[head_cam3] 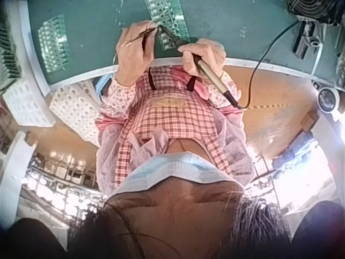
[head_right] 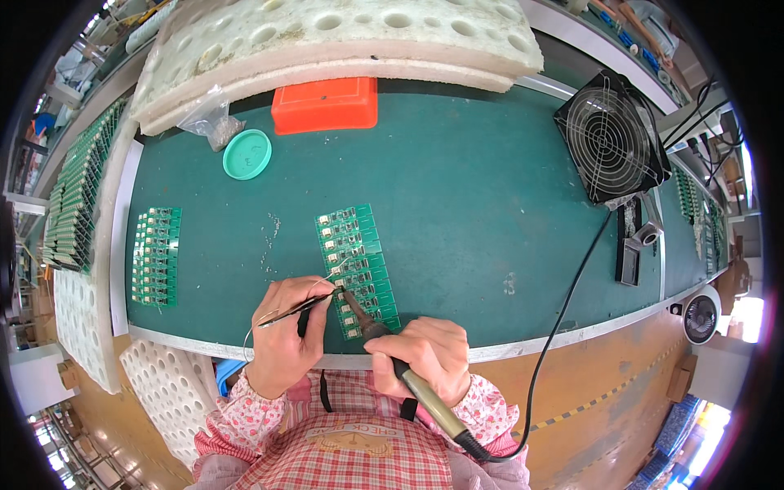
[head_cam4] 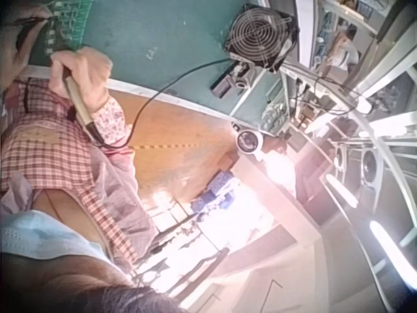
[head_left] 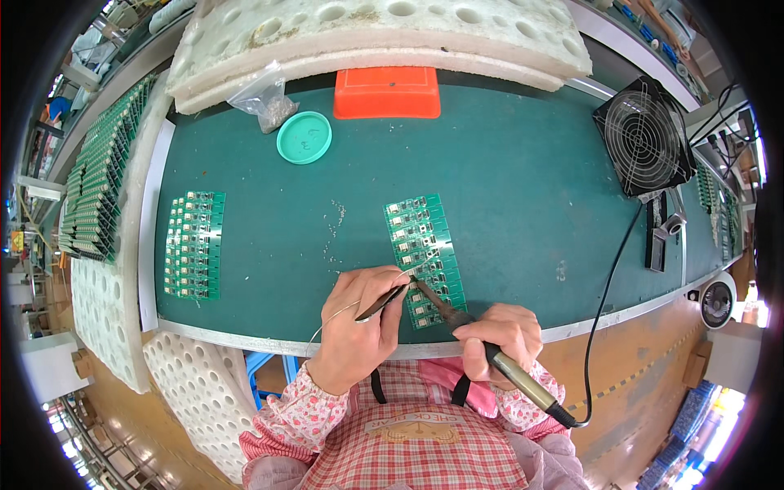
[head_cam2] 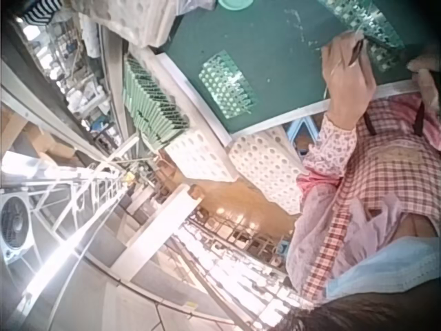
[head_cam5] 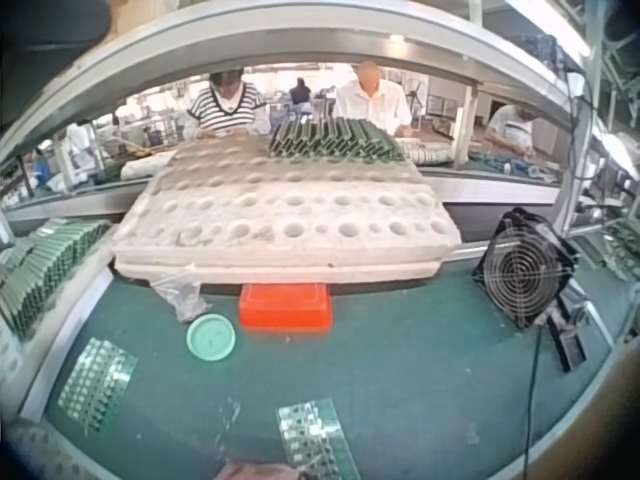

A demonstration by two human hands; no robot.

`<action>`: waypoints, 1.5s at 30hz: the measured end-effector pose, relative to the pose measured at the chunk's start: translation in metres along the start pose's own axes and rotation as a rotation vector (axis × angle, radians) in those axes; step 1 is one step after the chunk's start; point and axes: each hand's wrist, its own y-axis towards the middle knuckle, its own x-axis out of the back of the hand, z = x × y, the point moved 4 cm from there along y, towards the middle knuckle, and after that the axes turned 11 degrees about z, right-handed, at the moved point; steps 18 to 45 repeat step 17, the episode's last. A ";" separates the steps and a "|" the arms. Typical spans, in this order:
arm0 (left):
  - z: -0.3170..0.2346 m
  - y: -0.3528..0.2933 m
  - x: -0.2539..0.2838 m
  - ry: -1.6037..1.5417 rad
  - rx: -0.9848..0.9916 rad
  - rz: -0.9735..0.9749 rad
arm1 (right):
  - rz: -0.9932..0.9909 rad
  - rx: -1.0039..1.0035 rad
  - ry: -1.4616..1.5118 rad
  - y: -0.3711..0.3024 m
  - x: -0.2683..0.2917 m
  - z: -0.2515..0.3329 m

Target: The person solders electronic components onto a printed circuit board using a soldering iron and solder wire, with tweezers to position the components and a cooling fan to dissipate heat.

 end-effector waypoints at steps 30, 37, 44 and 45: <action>0.006 -0.011 0.028 0.050 0.056 -0.089 | 0.167 -0.265 -0.323 -0.005 -0.017 -0.004; 0.006 -0.011 0.028 0.050 0.056 -0.089 | 0.167 -0.265 -0.323 -0.005 -0.017 -0.004; 0.006 -0.011 0.028 0.050 0.056 -0.089 | 0.167 -0.265 -0.323 -0.005 -0.017 -0.004; 0.006 -0.011 0.028 0.050 0.056 -0.089 | 0.167 -0.265 -0.323 -0.005 -0.017 -0.004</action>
